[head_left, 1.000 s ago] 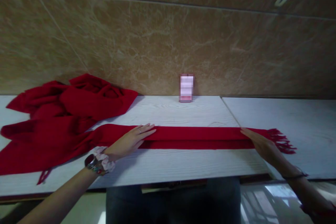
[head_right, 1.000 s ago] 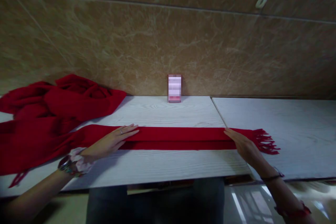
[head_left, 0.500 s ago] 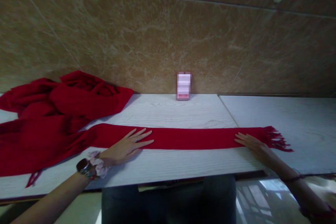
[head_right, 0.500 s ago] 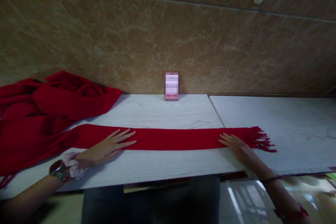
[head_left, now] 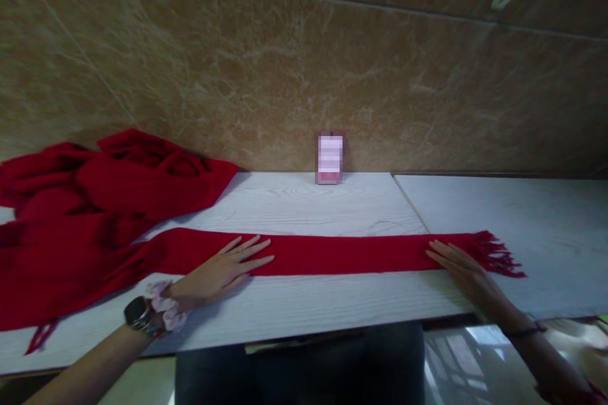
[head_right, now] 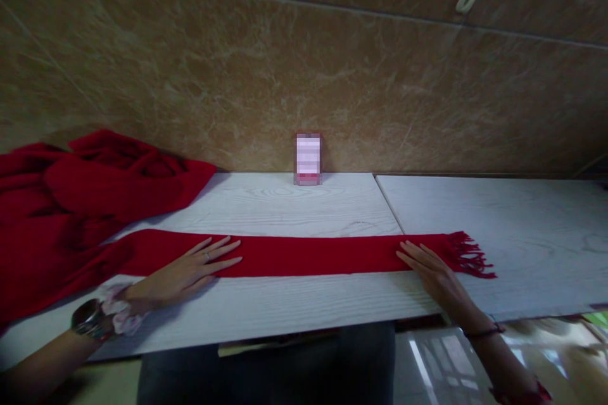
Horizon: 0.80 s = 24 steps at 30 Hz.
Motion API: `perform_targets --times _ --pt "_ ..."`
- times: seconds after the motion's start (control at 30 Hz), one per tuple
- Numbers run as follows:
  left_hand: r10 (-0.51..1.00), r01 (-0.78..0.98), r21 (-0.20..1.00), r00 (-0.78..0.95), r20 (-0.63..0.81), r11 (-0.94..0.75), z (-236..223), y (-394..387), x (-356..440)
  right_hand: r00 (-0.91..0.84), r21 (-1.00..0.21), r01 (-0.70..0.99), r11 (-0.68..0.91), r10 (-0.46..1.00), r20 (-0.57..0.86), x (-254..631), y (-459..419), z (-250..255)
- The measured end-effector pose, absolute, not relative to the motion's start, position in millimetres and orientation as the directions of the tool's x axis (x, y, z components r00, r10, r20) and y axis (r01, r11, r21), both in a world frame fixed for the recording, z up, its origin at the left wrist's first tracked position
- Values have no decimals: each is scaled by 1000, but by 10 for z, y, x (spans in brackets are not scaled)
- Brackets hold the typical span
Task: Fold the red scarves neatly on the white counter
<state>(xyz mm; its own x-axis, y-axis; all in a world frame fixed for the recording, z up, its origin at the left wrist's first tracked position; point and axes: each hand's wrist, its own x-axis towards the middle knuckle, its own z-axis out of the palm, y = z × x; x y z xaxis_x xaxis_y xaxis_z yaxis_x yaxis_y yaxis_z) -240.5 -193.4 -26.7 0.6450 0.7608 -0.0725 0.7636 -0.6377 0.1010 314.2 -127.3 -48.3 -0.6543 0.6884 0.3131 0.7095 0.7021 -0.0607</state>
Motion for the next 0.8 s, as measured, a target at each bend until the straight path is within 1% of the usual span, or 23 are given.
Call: perform_targets --times 0.17,0.6,0.8 --pt "764 764 95 643 -47 -638 -306 -1952 -2416 -675 -44 704 709 687 270 3103 -1260 -466" --pt "801 801 22 599 9 -599 -368 -1961 -2378 -665 22 727 687 694 276 3096 -1328 -499" --pt "820 820 2 572 -7 -572 -336 -1988 -2346 -680 97 721 686 675 287 3072 -1312 -517"
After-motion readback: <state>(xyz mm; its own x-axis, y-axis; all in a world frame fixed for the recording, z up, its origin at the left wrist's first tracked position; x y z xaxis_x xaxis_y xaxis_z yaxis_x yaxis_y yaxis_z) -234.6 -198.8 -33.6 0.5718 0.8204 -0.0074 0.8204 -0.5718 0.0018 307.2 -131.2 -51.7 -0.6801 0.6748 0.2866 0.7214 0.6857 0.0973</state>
